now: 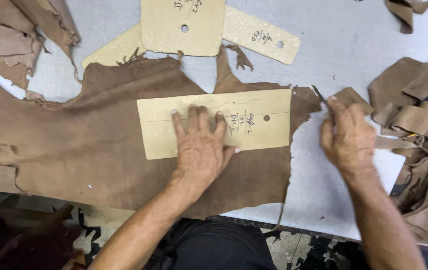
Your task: The person cuts a large piece of brown leather using a utility knife and a cardboard template. They trim the edges, cut rectangular strips, and organize the pieces on the workbench.
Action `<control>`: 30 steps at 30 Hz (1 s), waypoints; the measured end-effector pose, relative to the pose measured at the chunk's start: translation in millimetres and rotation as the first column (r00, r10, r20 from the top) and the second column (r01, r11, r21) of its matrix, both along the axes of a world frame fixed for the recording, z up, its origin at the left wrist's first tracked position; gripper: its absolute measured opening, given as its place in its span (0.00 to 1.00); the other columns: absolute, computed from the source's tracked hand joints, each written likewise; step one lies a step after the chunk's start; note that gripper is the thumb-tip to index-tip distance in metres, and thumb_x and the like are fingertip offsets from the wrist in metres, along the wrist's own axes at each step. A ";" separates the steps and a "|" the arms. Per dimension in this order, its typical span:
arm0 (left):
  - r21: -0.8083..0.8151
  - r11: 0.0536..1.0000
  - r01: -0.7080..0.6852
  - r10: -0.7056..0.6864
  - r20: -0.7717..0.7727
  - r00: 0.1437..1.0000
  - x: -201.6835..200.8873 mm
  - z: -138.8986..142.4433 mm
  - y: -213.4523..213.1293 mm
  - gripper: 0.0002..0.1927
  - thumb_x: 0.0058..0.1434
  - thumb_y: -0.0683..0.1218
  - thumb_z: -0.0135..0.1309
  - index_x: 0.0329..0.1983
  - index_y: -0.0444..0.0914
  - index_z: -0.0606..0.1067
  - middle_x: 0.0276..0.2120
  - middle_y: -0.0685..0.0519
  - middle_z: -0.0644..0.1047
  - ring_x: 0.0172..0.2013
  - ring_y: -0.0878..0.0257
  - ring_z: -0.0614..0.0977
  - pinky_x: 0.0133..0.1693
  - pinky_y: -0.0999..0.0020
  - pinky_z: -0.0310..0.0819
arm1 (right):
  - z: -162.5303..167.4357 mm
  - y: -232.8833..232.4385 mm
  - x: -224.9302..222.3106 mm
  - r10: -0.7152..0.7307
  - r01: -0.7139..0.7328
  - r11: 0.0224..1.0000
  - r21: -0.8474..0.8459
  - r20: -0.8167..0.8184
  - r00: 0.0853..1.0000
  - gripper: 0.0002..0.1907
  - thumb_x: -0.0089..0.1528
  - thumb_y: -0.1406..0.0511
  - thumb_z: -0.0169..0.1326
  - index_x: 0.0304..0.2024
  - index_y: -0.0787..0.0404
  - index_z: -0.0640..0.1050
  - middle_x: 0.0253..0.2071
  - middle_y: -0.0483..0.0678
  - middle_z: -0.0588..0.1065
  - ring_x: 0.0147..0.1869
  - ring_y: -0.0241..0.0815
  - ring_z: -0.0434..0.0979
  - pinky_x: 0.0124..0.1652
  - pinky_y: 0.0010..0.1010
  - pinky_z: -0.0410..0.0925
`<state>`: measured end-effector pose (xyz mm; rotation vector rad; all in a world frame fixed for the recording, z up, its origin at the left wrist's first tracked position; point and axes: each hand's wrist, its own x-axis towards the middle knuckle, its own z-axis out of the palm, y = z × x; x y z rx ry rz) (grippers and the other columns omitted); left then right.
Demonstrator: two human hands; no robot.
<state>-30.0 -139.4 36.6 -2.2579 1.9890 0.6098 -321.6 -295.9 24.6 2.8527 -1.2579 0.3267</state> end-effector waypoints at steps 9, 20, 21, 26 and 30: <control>0.109 0.986 0.128 -0.136 0.065 0.989 -78.2 8.1 -76.9 0.44 0.57 0.67 0.54 0.75 0.55 0.55 0.60 0.41 0.61 0.57 0.43 0.65 0.48 0.33 0.75 | -27.6 21.1 63.6 -0.357 0.198 0.852 0.484 0.263 0.896 0.18 0.59 0.74 0.56 0.52 0.69 0.80 0.35 0.58 0.75 0.34 0.52 0.76 0.35 0.41 0.69; -0.003 0.983 0.181 -0.180 0.099 0.979 -75.9 6.7 -70.1 0.44 0.58 0.69 0.54 0.74 0.51 0.58 0.55 0.40 0.63 0.54 0.44 0.68 0.45 0.38 0.79 | 43.0 134.2 -16.7 -0.048 0.289 0.873 0.392 -0.521 0.852 0.25 0.64 0.72 0.49 0.64 0.58 0.76 0.38 0.56 0.75 0.16 0.42 0.73 0.13 0.31 0.70; -0.025 0.980 0.197 -0.193 0.113 0.975 -74.3 6.1 -68.2 0.43 0.58 0.70 0.54 0.74 0.51 0.59 0.56 0.39 0.63 0.54 0.44 0.68 0.45 0.38 0.79 | 55.1 120.2 -23.2 0.013 0.201 0.933 0.297 -0.588 0.808 0.24 0.67 0.73 0.47 0.64 0.53 0.77 0.38 0.54 0.75 0.20 0.40 0.73 0.18 0.30 0.71; -0.215 0.939 0.270 -0.278 -0.007 0.961 -47.1 -0.8 -48.8 0.31 0.59 0.59 0.53 0.65 0.45 0.71 0.54 0.40 0.69 0.56 0.45 0.72 0.44 0.47 0.81 | 64.3 41.5 35.3 -0.042 -0.053 0.982 -0.181 -0.484 0.874 0.14 0.73 0.65 0.50 0.58 0.47 0.81 0.43 0.49 0.75 0.42 0.46 0.79 0.42 0.38 0.73; -0.327 0.895 0.303 -0.413 -0.353 0.840 46.8 -13.9 -19.9 0.13 0.64 0.44 0.48 0.47 0.39 0.80 0.45 0.40 0.75 0.51 0.45 0.76 0.52 0.48 0.72 | 112.9 73.4 47.2 0.066 0.267 0.951 0.154 -0.947 0.314 0.15 0.67 0.57 0.48 0.42 0.50 0.85 0.39 0.46 0.79 0.41 0.41 0.81 0.41 0.38 0.73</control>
